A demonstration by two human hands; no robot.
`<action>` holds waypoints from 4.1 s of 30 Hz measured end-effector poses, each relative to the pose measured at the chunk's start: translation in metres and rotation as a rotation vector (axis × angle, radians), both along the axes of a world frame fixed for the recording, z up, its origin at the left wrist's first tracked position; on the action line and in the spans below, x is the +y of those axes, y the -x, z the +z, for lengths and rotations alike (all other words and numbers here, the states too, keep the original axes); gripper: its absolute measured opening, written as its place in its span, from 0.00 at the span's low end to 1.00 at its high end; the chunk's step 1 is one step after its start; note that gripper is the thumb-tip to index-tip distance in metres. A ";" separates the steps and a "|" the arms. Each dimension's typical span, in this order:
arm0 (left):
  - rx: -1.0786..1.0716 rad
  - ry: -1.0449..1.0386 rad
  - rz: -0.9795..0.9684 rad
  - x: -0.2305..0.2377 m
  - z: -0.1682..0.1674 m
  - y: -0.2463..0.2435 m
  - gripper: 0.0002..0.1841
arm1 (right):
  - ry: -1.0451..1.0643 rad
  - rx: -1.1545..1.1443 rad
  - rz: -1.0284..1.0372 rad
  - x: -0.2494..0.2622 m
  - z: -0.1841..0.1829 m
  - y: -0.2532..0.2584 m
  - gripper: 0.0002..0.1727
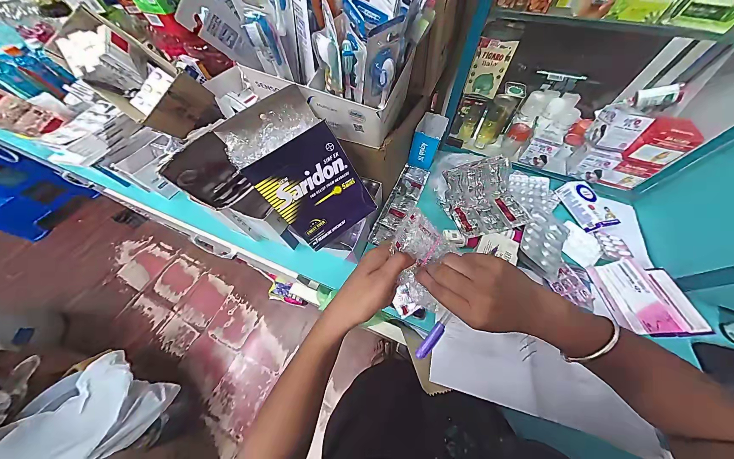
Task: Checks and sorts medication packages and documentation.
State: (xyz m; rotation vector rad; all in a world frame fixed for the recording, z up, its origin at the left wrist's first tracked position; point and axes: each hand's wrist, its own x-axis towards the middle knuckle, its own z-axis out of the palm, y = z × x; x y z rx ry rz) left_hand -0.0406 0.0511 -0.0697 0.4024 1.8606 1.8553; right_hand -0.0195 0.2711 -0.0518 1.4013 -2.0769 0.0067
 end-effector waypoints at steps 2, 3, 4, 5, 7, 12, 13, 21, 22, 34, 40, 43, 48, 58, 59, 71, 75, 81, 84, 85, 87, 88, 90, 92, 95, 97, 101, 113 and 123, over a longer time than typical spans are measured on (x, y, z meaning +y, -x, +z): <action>0.024 0.074 -0.022 0.000 0.004 0.003 0.11 | -0.024 0.020 -0.005 0.000 0.002 0.000 0.12; 0.019 0.082 -0.035 0.000 0.005 0.005 0.11 | -0.036 0.029 -0.008 -0.001 0.003 0.000 0.12; 0.012 0.085 -0.048 0.000 0.007 0.006 0.11 | -0.048 0.037 -0.013 -0.002 0.003 0.000 0.12; 0.006 0.084 -0.054 0.000 0.008 0.007 0.11 | -0.053 0.042 -0.022 -0.003 0.004 0.000 0.12; -0.005 0.072 -0.062 0.000 0.009 0.009 0.11 | -0.047 0.031 -0.044 -0.006 0.005 0.000 0.12; -0.043 0.056 -0.044 0.002 0.005 0.013 0.13 | -0.087 -0.034 -0.041 -0.007 0.007 0.010 0.12; -0.054 0.061 -0.046 0.002 0.005 0.014 0.13 | -0.105 -0.035 -0.023 -0.007 0.008 0.012 0.12; -0.058 0.054 -0.115 0.000 0.004 0.020 0.13 | -0.109 -0.077 0.029 -0.012 0.013 0.020 0.11; -0.065 0.044 -0.132 -0.001 0.003 0.020 0.13 | -0.070 -0.114 0.056 -0.010 0.013 0.024 0.11; -0.153 0.003 -0.166 -0.006 -0.001 0.019 0.07 | -0.002 -0.224 0.204 -0.001 0.009 0.037 0.10; -0.162 -0.011 -0.198 -0.008 -0.003 0.019 0.09 | -0.036 -0.361 0.133 0.001 0.009 0.039 0.12; -0.168 -0.007 -0.196 -0.008 -0.004 0.020 0.10 | -0.087 -0.369 0.094 0.001 0.008 0.038 0.12; -0.171 0.023 -0.150 -0.008 0.000 0.021 0.09 | -0.167 -0.123 0.041 -0.010 0.008 0.029 0.11; -0.131 0.044 -0.199 -0.012 0.000 0.021 0.06 | -0.070 -0.566 0.251 -0.003 0.017 0.056 0.10; -0.136 0.044 -0.188 -0.013 -0.001 0.021 0.06 | -0.065 -0.656 0.270 -0.001 0.018 0.059 0.11; 0.058 -0.092 0.281 -0.031 -0.006 0.011 0.09 | -0.238 -0.663 -0.249 0.016 0.018 0.013 0.11; 0.182 -0.180 0.301 -0.045 -0.009 0.002 0.10 | 0.012 -0.599 -0.209 0.039 0.015 0.024 0.13; 0.356 -0.168 0.544 -0.014 -0.017 -0.004 0.18 | 0.143 -1.028 -0.023 0.014 -0.003 0.002 0.18; 0.038 -0.241 0.709 0.000 -0.015 -0.004 0.17 | 0.223 -1.236 -0.007 0.006 -0.011 0.000 0.20; -0.066 -0.283 0.734 0.003 -0.012 -0.003 0.15 | 0.194 -1.261 -0.036 0.003 -0.011 -0.001 0.20; -0.260 -0.411 0.717 0.010 -0.010 -0.001 0.14 | 0.156 -1.229 -0.083 -0.005 -0.008 -0.004 0.19; -0.379 -0.464 0.675 0.012 -0.009 0.000 0.15 | 0.158 -1.192 -0.084 -0.009 -0.009 -0.006 0.17; -0.590 -0.582 0.556 0.012 -0.013 0.003 0.17 | 0.212 -1.089 -0.075 -0.016 -0.016 -0.009 0.15; -0.689 -0.660 0.446 0.008 -0.017 0.004 0.19 | 0.258 -1.030 -0.093 -0.017 -0.021 -0.009 0.14; -0.672 -0.675 0.436 -0.005 -0.024 0.004 0.19 | 0.256 -1.031 -0.119 -0.010 -0.023 -0.013 0.17; -0.640 -0.699 0.462 -0.015 -0.030 0.006 0.19 | 0.251 -0.967 -0.148 -0.005 -0.024 -0.019 0.20; -0.675 -0.880 0.352 -0.017 -0.030 -0.005 0.18 | 0.388 -0.690 -0.341 -0.007 -0.036 -0.017 0.34; -0.478 -0.682 0.479 -0.002 -0.016 -0.020 0.17 | 0.933 -1.451 -0.228 0.013 -0.022 0.000 0.10; -0.038 -0.293 0.271 0.012 -0.030 -0.017 0.26 | 0.360 -0.445 -0.328 -0.016 -0.027 0.013 0.29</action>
